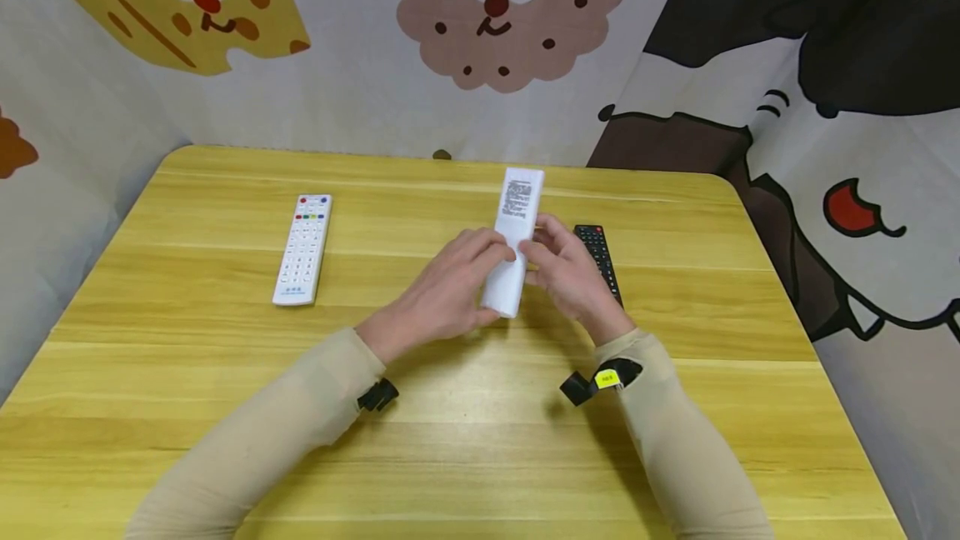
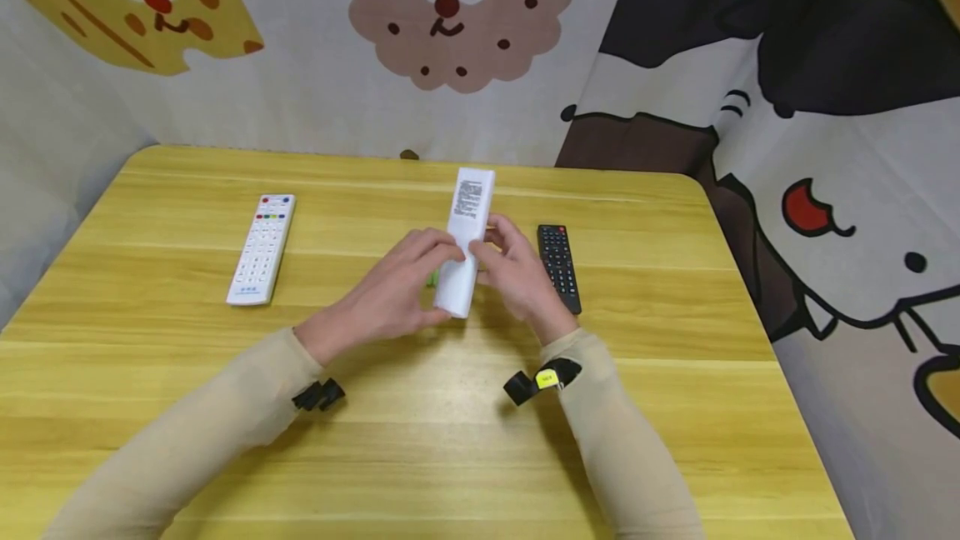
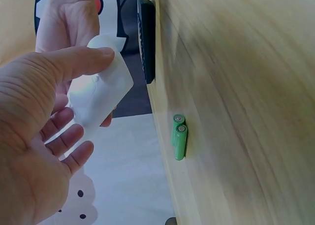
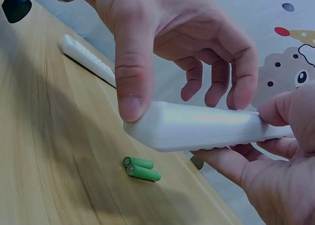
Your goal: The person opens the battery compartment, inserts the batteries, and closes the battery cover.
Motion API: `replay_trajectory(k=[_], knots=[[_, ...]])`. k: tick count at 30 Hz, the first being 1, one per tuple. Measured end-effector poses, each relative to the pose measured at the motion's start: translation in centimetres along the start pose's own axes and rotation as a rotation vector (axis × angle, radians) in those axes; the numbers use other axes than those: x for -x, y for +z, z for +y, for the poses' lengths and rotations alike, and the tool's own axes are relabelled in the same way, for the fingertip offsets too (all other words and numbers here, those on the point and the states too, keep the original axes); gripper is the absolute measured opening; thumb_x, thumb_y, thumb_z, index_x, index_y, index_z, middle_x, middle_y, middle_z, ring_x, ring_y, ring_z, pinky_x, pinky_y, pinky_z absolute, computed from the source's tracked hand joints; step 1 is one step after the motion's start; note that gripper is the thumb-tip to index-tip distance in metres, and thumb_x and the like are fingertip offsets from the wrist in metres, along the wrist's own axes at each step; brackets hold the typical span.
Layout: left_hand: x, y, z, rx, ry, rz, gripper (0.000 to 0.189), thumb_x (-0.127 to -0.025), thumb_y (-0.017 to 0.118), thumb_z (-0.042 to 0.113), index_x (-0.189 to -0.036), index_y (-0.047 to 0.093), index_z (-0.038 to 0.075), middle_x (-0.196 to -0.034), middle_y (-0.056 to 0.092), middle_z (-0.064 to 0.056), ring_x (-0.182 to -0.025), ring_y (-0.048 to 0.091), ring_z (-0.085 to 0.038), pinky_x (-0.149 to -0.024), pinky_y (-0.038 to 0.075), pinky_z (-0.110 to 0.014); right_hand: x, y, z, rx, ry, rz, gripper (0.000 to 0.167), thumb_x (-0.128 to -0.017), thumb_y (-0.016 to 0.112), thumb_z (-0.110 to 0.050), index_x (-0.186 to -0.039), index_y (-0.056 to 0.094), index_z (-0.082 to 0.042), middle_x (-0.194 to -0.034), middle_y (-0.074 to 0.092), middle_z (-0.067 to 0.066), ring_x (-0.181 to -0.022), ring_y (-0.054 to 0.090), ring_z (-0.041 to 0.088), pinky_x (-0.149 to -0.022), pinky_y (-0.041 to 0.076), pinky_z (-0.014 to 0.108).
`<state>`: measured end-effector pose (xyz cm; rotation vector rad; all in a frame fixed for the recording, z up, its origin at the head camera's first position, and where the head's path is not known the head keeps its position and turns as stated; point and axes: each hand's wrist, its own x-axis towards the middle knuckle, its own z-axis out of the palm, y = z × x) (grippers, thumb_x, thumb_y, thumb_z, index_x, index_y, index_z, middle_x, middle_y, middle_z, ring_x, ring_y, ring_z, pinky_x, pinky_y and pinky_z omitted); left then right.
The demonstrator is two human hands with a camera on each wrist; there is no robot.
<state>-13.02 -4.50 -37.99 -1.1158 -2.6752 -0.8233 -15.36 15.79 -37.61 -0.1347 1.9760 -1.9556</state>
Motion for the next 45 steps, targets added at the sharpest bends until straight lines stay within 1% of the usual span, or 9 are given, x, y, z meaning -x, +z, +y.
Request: replay_trajectory(k=[6, 10, 14, 18, 23, 29, 33, 40, 45], knots=[[0.05, 0.14, 0.00, -0.083, 0.038, -0.011, 0.071, -0.070, 0.096, 0.016, -0.129, 0.060, 0.004, -0.136, 0.055, -0.011, -0.125, 0.052, -0.026, -0.113, 0.045, -0.038, 0.01, -0.14, -0.30, 0.058, -0.001, 0.026, 0.048, -0.108, 0.049, -0.009, -0.155, 0.039, -0.006, -0.139, 0.053, 0.024, -0.116, 0.062, 0.035, -0.087, 0.064, 0.042], [0.10, 0.19, 0.05, -0.101, 0.049, -0.008, 0.069, -0.071, 0.095, 0.016, -0.129, 0.060, 0.004, -0.136, 0.055, -0.010, -0.124, 0.052, -0.025, -0.114, 0.044, -0.038, 0.04, -0.28, -0.38, 0.096, -0.011, 0.038, 0.047, -0.107, 0.051, -0.008, -0.153, 0.043, -0.007, -0.133, 0.055, 0.025, -0.108, 0.065, 0.032, -0.080, 0.065, 0.041], [0.10, 0.14, 0.06, -0.095, 0.048, -0.015, 0.070, -0.071, 0.096, 0.015, -0.129, 0.059, 0.004, -0.135, 0.055, -0.010, -0.124, 0.052, -0.025, -0.113, 0.044, -0.038, 0.04, -0.32, -0.35, 0.110, -0.013, 0.046, 0.046, -0.106, 0.052, -0.008, -0.152, 0.045, -0.007, -0.131, 0.057, 0.024, -0.104, 0.066, 0.031, -0.077, 0.066, 0.041], [0.05, 0.01, 0.03, -0.074, 0.039, -0.028, 0.073, -0.069, 0.097, 0.013, -0.129, 0.058, 0.003, -0.134, 0.055, -0.010, -0.124, 0.052, -0.025, -0.114, 0.044, -0.038, 0.09, -0.20, -0.19, 0.096, -0.025, 0.046, 0.045, -0.105, 0.054, -0.007, -0.150, 0.046, -0.007, -0.130, 0.058, 0.024, -0.104, 0.067, 0.031, -0.077, 0.066, 0.043], [-0.07, -0.16, -0.08, -0.062, 0.046, -0.035, 0.076, -0.066, 0.098, 0.011, -0.128, 0.056, 0.003, -0.132, 0.056, -0.010, -0.121, 0.053, -0.025, -0.111, 0.045, -0.037, 0.15, 0.00, 0.01, 0.081, -0.041, 0.036, 0.045, -0.105, 0.054, -0.006, -0.149, 0.047, -0.006, -0.129, 0.057, 0.024, -0.104, 0.067, 0.030, -0.077, 0.065, 0.045], [-0.19, -0.33, -0.08, -0.054, 0.034, -0.055, 0.080, -0.060, 0.100, 0.010, -0.126, 0.055, 0.004, -0.128, 0.056, -0.009, -0.119, 0.053, -0.024, -0.109, 0.046, -0.035, 0.15, 0.25, 0.02, 0.083, -0.049, 0.034, 0.044, -0.104, 0.055, -0.004, -0.148, 0.048, -0.004, -0.129, 0.058, 0.025, -0.102, 0.067, 0.029, -0.076, 0.066, 0.042], [-0.18, -0.35, -0.06, -0.057, 0.026, -0.069, 0.080, -0.061, 0.100, 0.009, -0.125, 0.055, 0.003, -0.127, 0.056, -0.009, -0.118, 0.053, -0.024, -0.109, 0.046, -0.034, 0.10, 0.47, 0.04, 0.091, -0.051, 0.040, 0.042, -0.103, 0.055, -0.003, -0.146, 0.050, -0.003, -0.128, 0.059, 0.025, -0.100, 0.068, 0.028, -0.074, 0.066, 0.041], [-0.04, -0.50, -0.03, -0.042, 0.027, -0.050, 0.080, -0.061, 0.101, 0.008, -0.127, 0.056, 0.002, -0.128, 0.054, -0.010, -0.118, 0.052, -0.023, -0.111, 0.046, -0.033, 0.11, 0.40, 0.16, 0.095, -0.034, 0.060, 0.042, -0.105, 0.054, -0.005, -0.146, 0.049, -0.005, -0.130, 0.059, 0.025, -0.103, 0.068, 0.031, -0.074, 0.066, 0.042], [0.11, -0.59, -0.11, -0.027, 0.025, -0.045, 0.079, -0.061, 0.101, 0.009, -0.126, 0.056, 0.003, -0.126, 0.053, -0.009, -0.116, 0.051, -0.022, -0.108, 0.047, -0.032, 0.10, 0.28, 0.25, 0.085, -0.026, 0.069, 0.041, -0.105, 0.055, -0.006, -0.146, 0.050, -0.006, -0.131, 0.060, 0.024, -0.105, 0.068, 0.033, -0.075, 0.066, 0.042]])
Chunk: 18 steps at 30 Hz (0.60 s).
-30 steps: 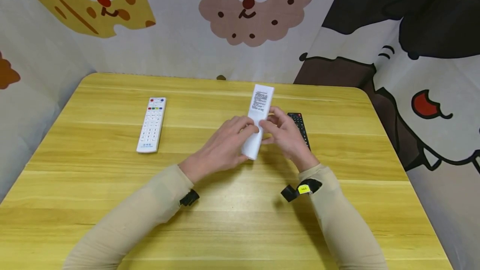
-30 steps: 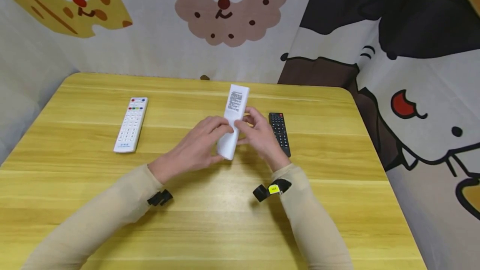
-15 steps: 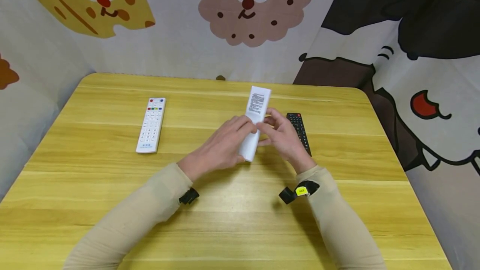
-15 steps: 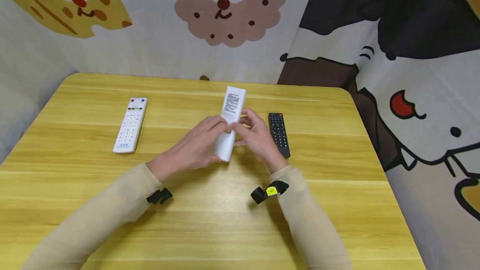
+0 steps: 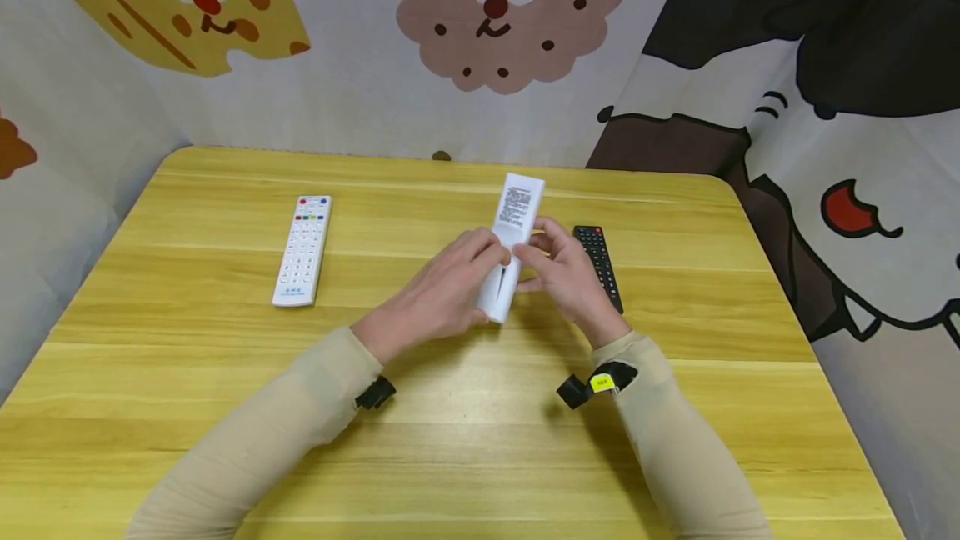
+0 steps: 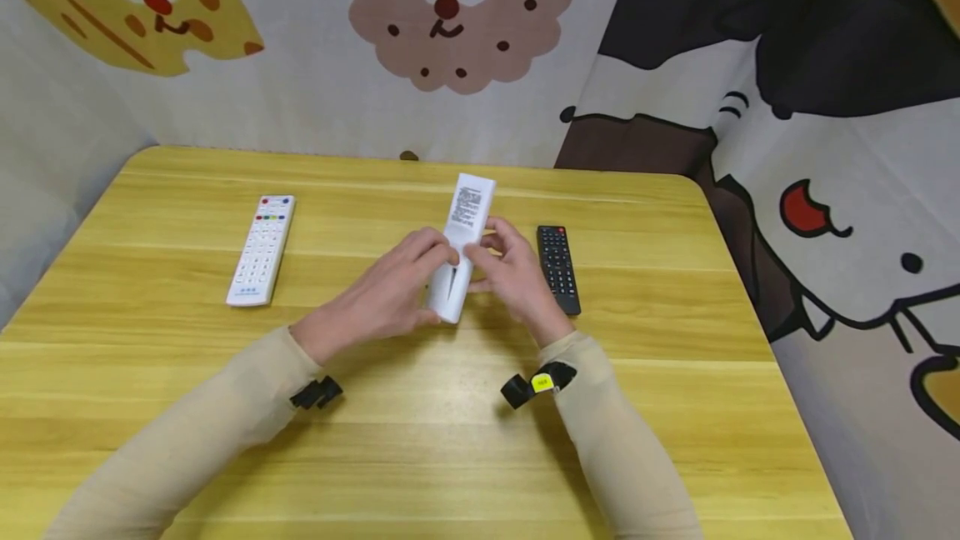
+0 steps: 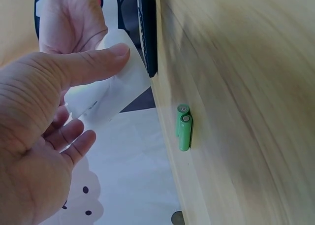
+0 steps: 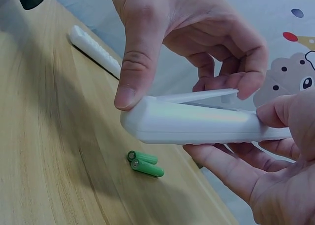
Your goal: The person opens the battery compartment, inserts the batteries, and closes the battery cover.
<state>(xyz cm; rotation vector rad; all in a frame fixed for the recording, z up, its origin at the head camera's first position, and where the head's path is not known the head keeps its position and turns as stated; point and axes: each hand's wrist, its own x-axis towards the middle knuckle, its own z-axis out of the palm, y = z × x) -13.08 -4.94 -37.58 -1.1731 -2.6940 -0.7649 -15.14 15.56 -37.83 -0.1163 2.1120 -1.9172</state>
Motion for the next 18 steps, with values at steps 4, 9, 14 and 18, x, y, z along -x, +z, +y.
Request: replay_trajectory(k=[4, 9, 14, 18], knots=[[0.11, -0.01, -0.08, 0.011, -0.010, -0.002, 0.078, -0.063, 0.101, 0.011, -0.127, 0.056, 0.003, -0.126, 0.052, -0.008, -0.115, 0.051, -0.021, -0.106, 0.048, -0.032, 0.01, -0.01, -0.03, -0.010, -0.002, -0.002, 0.041, -0.105, 0.054, -0.006, -0.146, 0.049, -0.005, -0.131, 0.060, 0.025, -0.104, 0.069, 0.031, -0.075, 0.066, 0.042], [0.30, -0.15, -0.07, 0.034, -0.018, 0.008, 0.076, -0.065, 0.100, 0.016, -0.126, 0.057, 0.003, -0.126, 0.052, -0.009, -0.115, 0.051, -0.022, -0.106, 0.050, -0.033, 0.10, 0.08, -0.14, -0.035, 0.001, -0.005, 0.042, -0.105, 0.053, -0.004, -0.147, 0.048, -0.005, -0.133, 0.059, 0.026, -0.103, 0.069, 0.029, -0.075, 0.066, 0.043], [0.59, -0.17, -0.26, 0.055, 0.004, 0.044, 0.070, -0.069, 0.098, 0.020, -0.123, 0.058, 0.004, -0.124, 0.053, -0.008, -0.115, 0.051, -0.021, -0.104, 0.050, -0.032, 0.02, 0.20, -0.01, -0.036, -0.007, -0.008, 0.042, -0.105, 0.053, -0.004, -0.147, 0.048, -0.004, -0.134, 0.059, 0.026, -0.104, 0.069, 0.029, -0.075, 0.066, 0.042], [0.80, -0.09, -0.44, 0.077, 0.009, 0.069, 0.066, -0.071, 0.097, 0.018, -0.122, 0.059, 0.004, -0.123, 0.053, -0.008, -0.113, 0.052, -0.020, -0.101, 0.051, -0.030, -0.01, 0.29, 0.08, -0.036, -0.014, -0.007, 0.042, -0.105, 0.053, -0.004, -0.147, 0.048, -0.004, -0.134, 0.059, 0.026, -0.104, 0.069, 0.030, -0.075, 0.066, 0.042]])
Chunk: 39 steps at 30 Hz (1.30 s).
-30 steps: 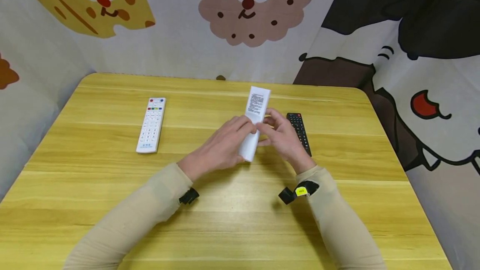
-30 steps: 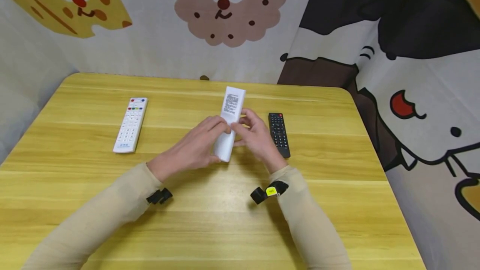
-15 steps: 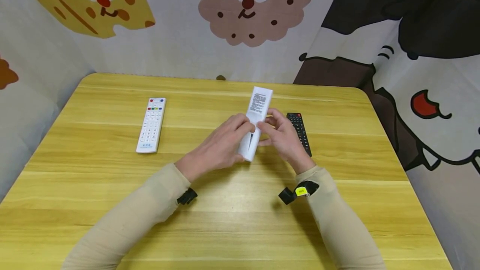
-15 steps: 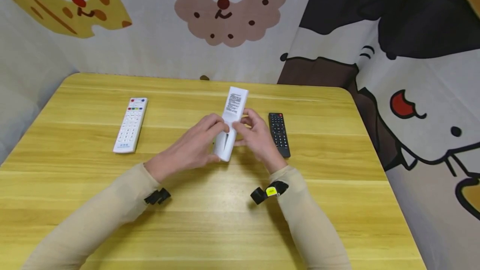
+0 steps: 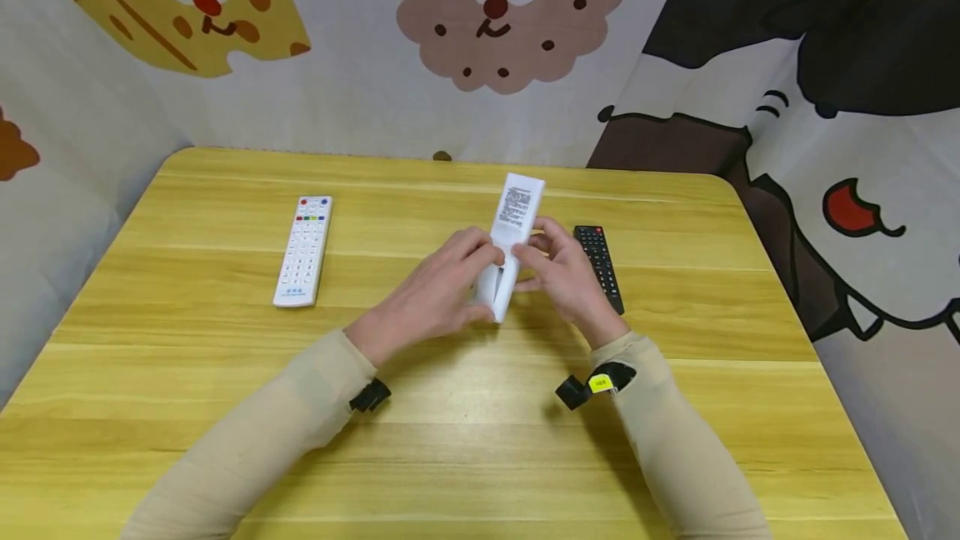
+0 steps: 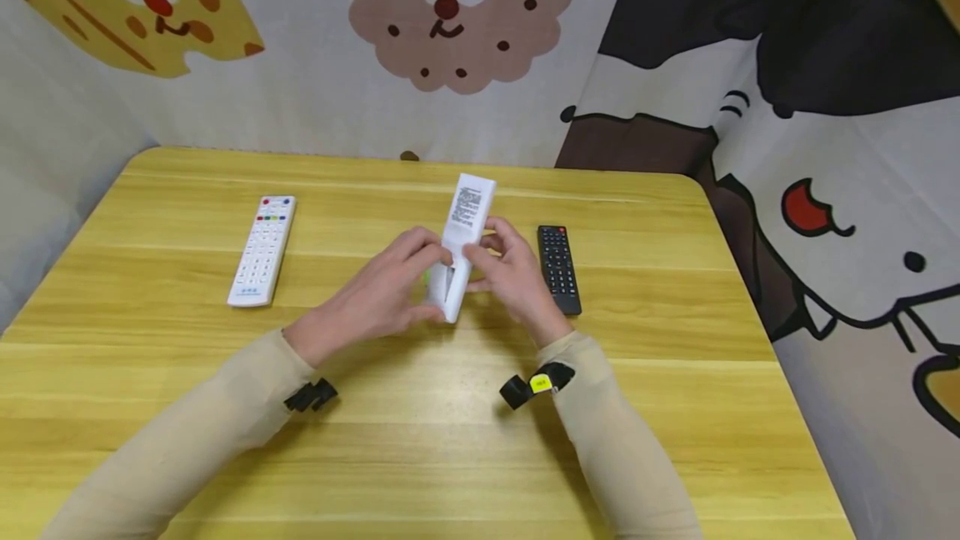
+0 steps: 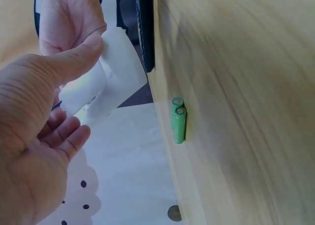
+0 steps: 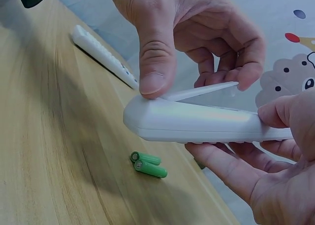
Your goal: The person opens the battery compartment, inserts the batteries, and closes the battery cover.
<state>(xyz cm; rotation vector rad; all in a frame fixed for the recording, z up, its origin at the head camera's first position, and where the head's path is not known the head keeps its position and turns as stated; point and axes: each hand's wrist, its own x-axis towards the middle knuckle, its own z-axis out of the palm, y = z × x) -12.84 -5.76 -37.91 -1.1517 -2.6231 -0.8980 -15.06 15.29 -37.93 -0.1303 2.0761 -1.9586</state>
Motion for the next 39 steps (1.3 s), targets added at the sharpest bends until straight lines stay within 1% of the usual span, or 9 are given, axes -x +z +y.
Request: replay_trajectory(k=[6, 9, 16, 21, 28, 36, 39], knots=[[0.2, 0.1, -0.1, -0.014, -0.005, 0.021, 0.061, -0.074, 0.095, 0.016, -0.121, 0.059, 0.004, -0.122, 0.055, -0.008, -0.112, 0.053, -0.020, -0.099, 0.052, -0.029, 0.1, 0.2, 0.0, 0.002, -0.006, 0.003, 0.042, -0.105, 0.054, -0.003, -0.147, 0.047, -0.003, -0.133, 0.058, 0.026, -0.103, 0.069, 0.032, -0.076, 0.066, 0.042], [0.3, 0.1, -0.2, -0.027, -0.023, 0.028, 0.059, -0.075, 0.095, 0.017, -0.121, 0.059, 0.005, -0.121, 0.056, -0.008, -0.110, 0.053, -0.020, -0.096, 0.053, -0.029, 0.1, 0.3, 0.0, 0.009, -0.012, 0.009, 0.042, -0.105, 0.054, -0.003, -0.146, 0.048, -0.003, -0.131, 0.059, 0.026, -0.102, 0.069, 0.031, -0.075, 0.066, 0.042], [0.4, 0.1, -0.3, -0.021, -0.073, 0.012, 0.059, -0.078, 0.093, 0.022, -0.124, 0.061, 0.006, -0.121, 0.055, -0.006, -0.106, 0.053, -0.016, -0.091, 0.054, -0.026, 0.0, 0.3, 0.2, 0.022, -0.017, 0.010, 0.041, -0.105, 0.053, -0.004, -0.146, 0.048, -0.003, -0.131, 0.059, 0.026, -0.102, 0.069, 0.031, -0.075, 0.066, 0.042], [0.5, 0.0, -0.4, -0.016, -0.097, -0.001, 0.057, -0.079, 0.092, 0.024, -0.124, 0.061, 0.006, -0.121, 0.055, -0.006, -0.103, 0.052, -0.016, -0.088, 0.054, -0.026, 0.0, 0.3, 0.3, 0.021, -0.006, 0.008, 0.042, -0.105, 0.053, -0.004, -0.147, 0.047, -0.004, -0.132, 0.059, 0.026, -0.105, 0.068, 0.033, -0.075, 0.066, 0.042], [0.7, 0.0, -0.6, 0.002, -0.119, 0.005, 0.057, -0.081, 0.091, 0.023, -0.125, 0.060, 0.004, -0.120, 0.054, -0.007, -0.098, 0.053, -0.015, -0.081, 0.055, -0.024, 0.0, 0.4, 0.3, 0.016, 0.003, 0.008, 0.041, -0.105, 0.053, -0.004, -0.145, 0.048, -0.003, -0.131, 0.059, 0.026, -0.102, 0.069, 0.032, -0.075, 0.066, 0.043], [1.1, -0.3, -1.1, 0.024, -0.163, -0.007, 0.059, -0.081, 0.090, 0.021, -0.128, 0.060, 0.002, -0.122, 0.053, -0.008, -0.101, 0.057, -0.022, -0.084, 0.057, -0.026, 0.0, 0.5, 0.2, 0.017, 0.011, 0.007, 0.041, -0.105, 0.053, -0.003, -0.145, 0.048, -0.003, -0.130, 0.058, 0.026, -0.103, 0.068, 0.032, -0.075, 0.066, 0.042], [1.3, -0.5, -1.2, 0.022, -0.181, -0.012, 0.059, -0.081, 0.090, 0.021, -0.128, 0.060, 0.001, -0.122, 0.053, -0.009, -0.101, 0.057, -0.022, -0.084, 0.057, -0.027, -0.1, 0.6, 0.3, 0.020, 0.011, 0.007, 0.041, -0.105, 0.054, -0.003, -0.145, 0.048, -0.002, -0.130, 0.058, 0.026, -0.102, 0.068, 0.031, -0.075, 0.066, 0.041]])
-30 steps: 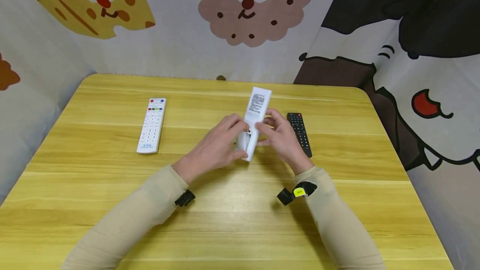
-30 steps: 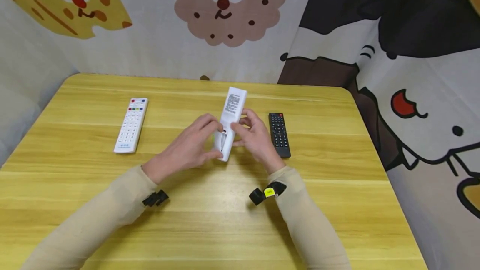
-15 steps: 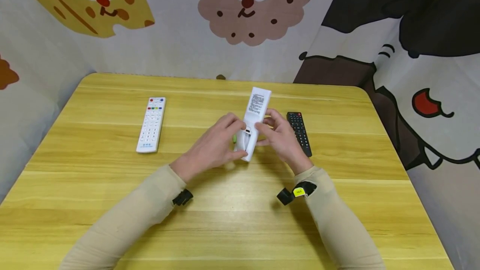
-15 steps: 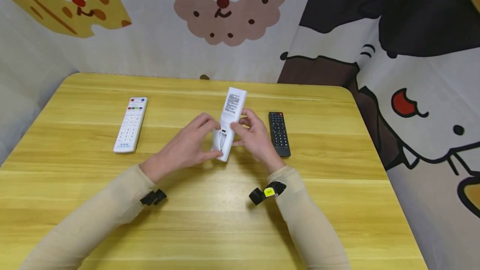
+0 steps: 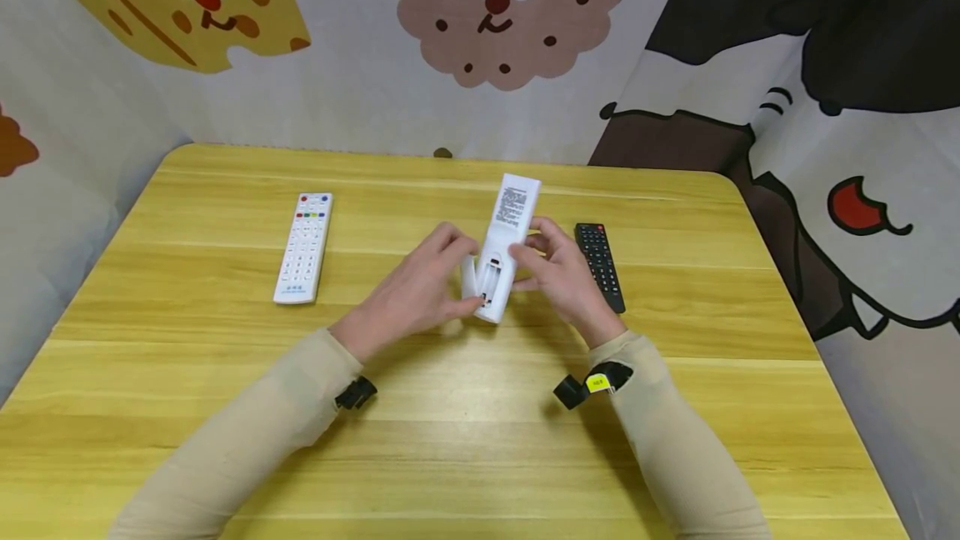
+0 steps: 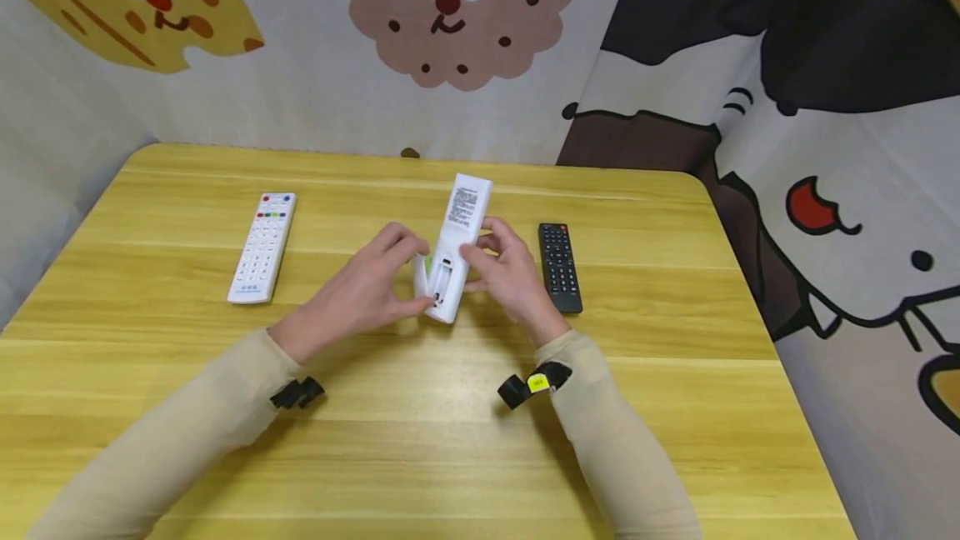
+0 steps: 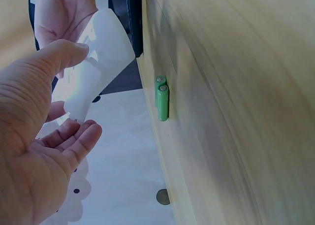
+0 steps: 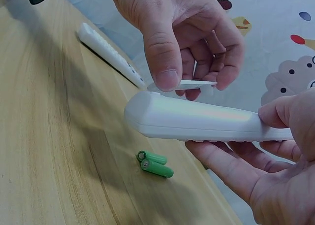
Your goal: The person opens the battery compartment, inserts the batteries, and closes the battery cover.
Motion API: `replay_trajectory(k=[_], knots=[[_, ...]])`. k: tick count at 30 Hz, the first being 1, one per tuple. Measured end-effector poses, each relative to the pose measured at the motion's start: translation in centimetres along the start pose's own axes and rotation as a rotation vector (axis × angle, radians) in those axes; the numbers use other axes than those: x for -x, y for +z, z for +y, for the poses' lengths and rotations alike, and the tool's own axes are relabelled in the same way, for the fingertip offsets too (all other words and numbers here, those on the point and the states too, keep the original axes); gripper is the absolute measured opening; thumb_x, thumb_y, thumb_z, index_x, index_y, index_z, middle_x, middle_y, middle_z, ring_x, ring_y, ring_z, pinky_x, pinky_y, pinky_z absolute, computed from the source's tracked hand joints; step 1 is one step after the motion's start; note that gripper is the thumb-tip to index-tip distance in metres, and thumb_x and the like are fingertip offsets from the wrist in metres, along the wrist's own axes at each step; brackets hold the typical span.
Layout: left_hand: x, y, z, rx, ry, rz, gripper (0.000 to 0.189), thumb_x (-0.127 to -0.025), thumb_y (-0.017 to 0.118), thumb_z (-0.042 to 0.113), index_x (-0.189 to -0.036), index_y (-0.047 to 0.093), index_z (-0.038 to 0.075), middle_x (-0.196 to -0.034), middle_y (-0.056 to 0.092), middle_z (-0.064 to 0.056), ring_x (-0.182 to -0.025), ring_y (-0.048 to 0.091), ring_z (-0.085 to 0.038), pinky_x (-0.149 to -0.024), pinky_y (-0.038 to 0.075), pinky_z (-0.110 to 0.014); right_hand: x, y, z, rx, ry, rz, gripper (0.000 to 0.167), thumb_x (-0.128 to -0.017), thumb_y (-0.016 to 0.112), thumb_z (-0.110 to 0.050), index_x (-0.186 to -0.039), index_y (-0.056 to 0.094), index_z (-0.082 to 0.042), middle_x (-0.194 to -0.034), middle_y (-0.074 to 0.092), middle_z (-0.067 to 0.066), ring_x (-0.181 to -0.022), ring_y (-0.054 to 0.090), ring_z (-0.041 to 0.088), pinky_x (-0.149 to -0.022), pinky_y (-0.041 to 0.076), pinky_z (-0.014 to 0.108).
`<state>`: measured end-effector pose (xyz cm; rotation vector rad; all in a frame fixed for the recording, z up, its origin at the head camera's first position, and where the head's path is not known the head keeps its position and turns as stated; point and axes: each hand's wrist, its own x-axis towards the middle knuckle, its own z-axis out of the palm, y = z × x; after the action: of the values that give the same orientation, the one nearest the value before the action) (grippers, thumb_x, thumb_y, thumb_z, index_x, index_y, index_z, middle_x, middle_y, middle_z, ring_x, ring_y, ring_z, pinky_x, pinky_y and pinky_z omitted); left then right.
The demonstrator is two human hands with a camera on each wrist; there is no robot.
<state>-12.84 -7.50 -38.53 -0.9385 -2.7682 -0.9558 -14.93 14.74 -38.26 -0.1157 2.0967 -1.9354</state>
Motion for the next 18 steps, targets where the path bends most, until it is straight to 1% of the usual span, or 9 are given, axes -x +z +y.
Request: replay_trajectory(k=[4, 9, 14, 18], knots=[[0.2, -0.3, -0.3, -0.008, -0.019, -0.004, 0.060, -0.080, 0.091, 0.021, -0.128, 0.060, 0.001, -0.122, 0.053, -0.010, -0.101, 0.056, -0.020, -0.083, 0.057, -0.027, -0.1, 0.0, 0.1, -0.004, -0.002, 0.001, 0.041, -0.105, 0.054, -0.002, -0.145, 0.048, -0.002, -0.129, 0.059, 0.026, -0.102, 0.068, 0.031, -0.075, 0.066, 0.042], [0.4, -0.5, -0.7, -0.021, -0.058, -0.010, 0.064, -0.080, 0.091, 0.021, -0.132, 0.059, 0.001, -0.123, 0.053, -0.010, -0.099, 0.055, -0.019, -0.081, 0.058, -0.028, -0.1, 0.1, 0.1, -0.010, 0.007, 0.003, 0.041, -0.104, 0.054, -0.002, -0.145, 0.049, -0.002, -0.129, 0.059, 0.026, -0.103, 0.068, 0.032, -0.074, 0.066, 0.042], [0.7, -0.8, -1.3, -0.037, -0.089, -0.011, 0.065, -0.079, 0.091, 0.020, -0.132, 0.060, 0.000, -0.121, 0.053, -0.012, -0.098, 0.055, -0.020, -0.080, 0.058, -0.029, -0.1, 0.0, 0.0, 0.001, 0.018, 0.006, 0.041, -0.105, 0.054, -0.003, -0.146, 0.048, -0.004, -0.130, 0.059, 0.026, -0.106, 0.067, 0.036, -0.075, 0.066, 0.042], [0.9, -1.0, -1.7, -0.048, -0.119, -0.017, 0.065, -0.079, 0.091, 0.019, -0.131, 0.060, -0.002, -0.119, 0.053, -0.013, -0.095, 0.055, -0.022, -0.076, 0.058, -0.029, -0.1, -0.2, 0.1, 0.015, 0.020, 0.005, 0.042, -0.105, 0.053, -0.003, -0.147, 0.048, -0.005, -0.130, 0.058, 0.025, -0.108, 0.067, 0.037, -0.076, 0.066, 0.042]])
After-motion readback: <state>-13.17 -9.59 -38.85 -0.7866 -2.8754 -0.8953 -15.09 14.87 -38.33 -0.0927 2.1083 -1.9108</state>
